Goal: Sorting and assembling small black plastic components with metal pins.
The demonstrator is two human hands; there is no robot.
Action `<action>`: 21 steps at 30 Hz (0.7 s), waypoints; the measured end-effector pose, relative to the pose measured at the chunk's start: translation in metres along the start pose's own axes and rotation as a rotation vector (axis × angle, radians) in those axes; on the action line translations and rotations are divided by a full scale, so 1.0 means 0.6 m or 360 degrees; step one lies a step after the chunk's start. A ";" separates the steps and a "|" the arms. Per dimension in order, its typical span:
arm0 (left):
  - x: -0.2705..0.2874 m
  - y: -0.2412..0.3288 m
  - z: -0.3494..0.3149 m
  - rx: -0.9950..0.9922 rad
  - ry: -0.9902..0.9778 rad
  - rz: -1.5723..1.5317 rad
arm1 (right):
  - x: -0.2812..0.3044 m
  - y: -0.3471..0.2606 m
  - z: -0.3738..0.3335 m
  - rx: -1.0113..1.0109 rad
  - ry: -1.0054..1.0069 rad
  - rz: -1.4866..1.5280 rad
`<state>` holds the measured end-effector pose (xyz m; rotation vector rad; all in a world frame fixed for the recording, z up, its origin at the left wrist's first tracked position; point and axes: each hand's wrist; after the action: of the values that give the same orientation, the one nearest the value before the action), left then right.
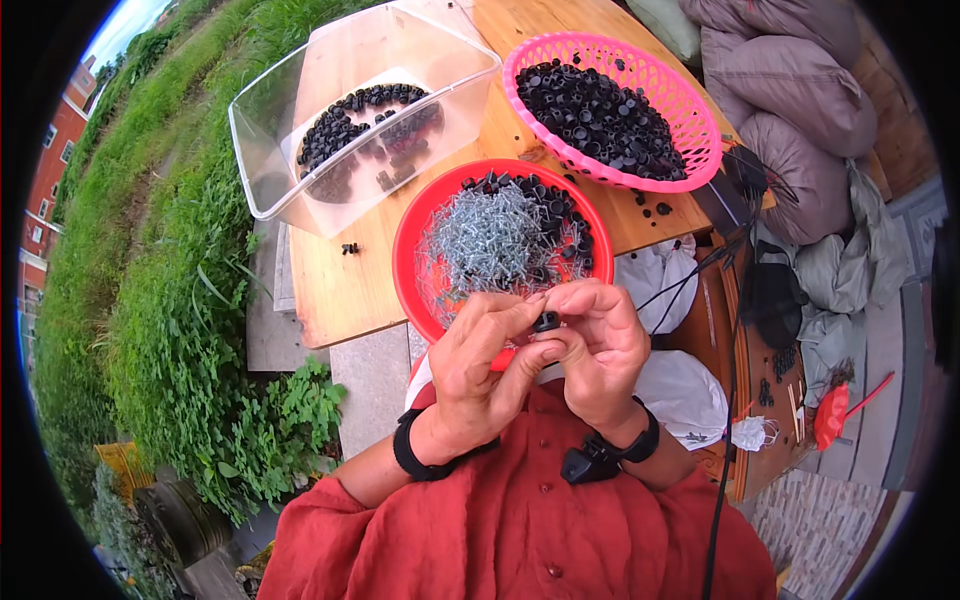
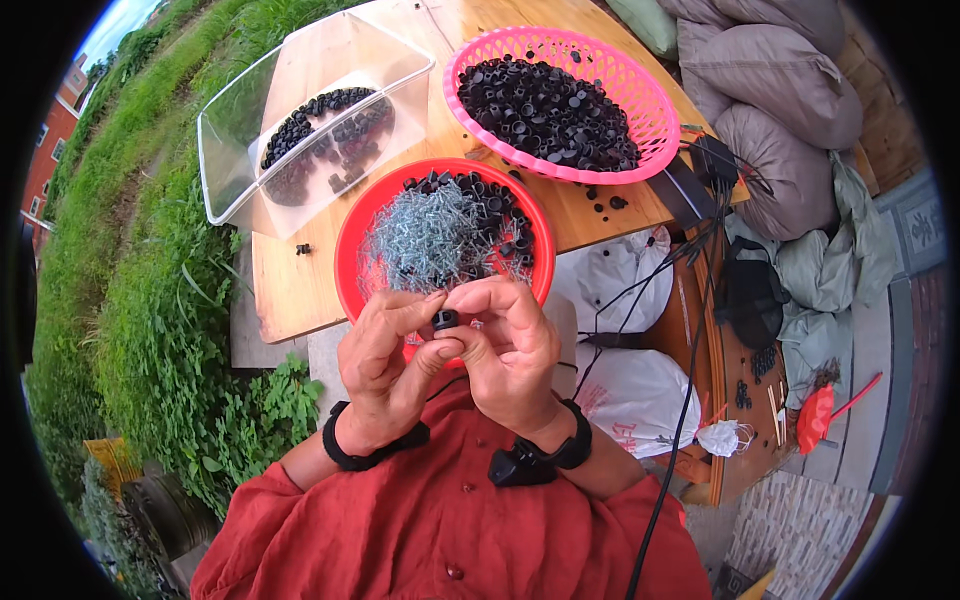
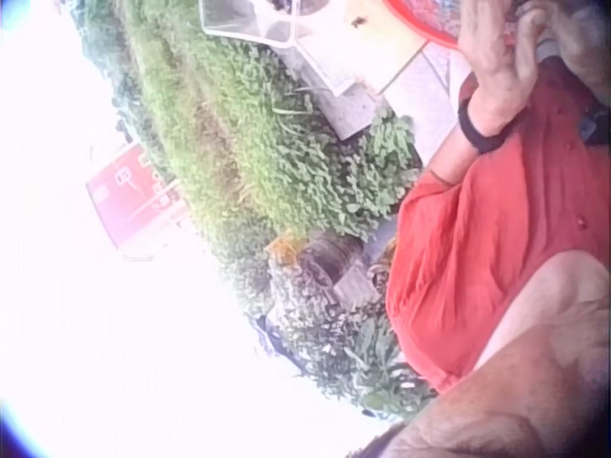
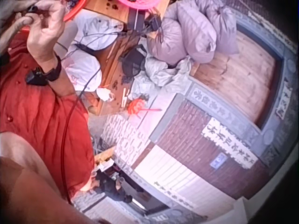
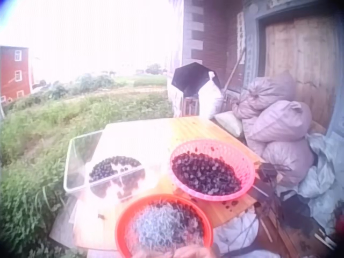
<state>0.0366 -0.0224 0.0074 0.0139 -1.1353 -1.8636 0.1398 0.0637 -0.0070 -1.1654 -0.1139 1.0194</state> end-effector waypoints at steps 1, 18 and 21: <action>-0.001 -0.003 0.000 -0.0029 0.0013 0.0018 | -0.001 0.001 0.001 0.0039 -0.0012 0.0019; 0.159 -0.096 0.117 0.0110 0.0524 0.0897 | 0.026 -0.013 0.041 -0.0371 -0.0002 -0.0412; 0.182 -0.156 0.145 0.0222 0.0808 0.1409 | 0.044 -0.019 0.061 -0.0229 -0.0060 -0.0996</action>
<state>-0.1291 -0.0249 0.0370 0.0514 -0.7261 -0.9148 0.1411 0.1080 0.0076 -1.1345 -0.5536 0.4821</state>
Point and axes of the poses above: each hand's wrist, its own z-axis towards the middle knuckle, its own x-axis out of the back of the hand, y = z × x, and after that the axes turned 12 degrees about z, right-handed
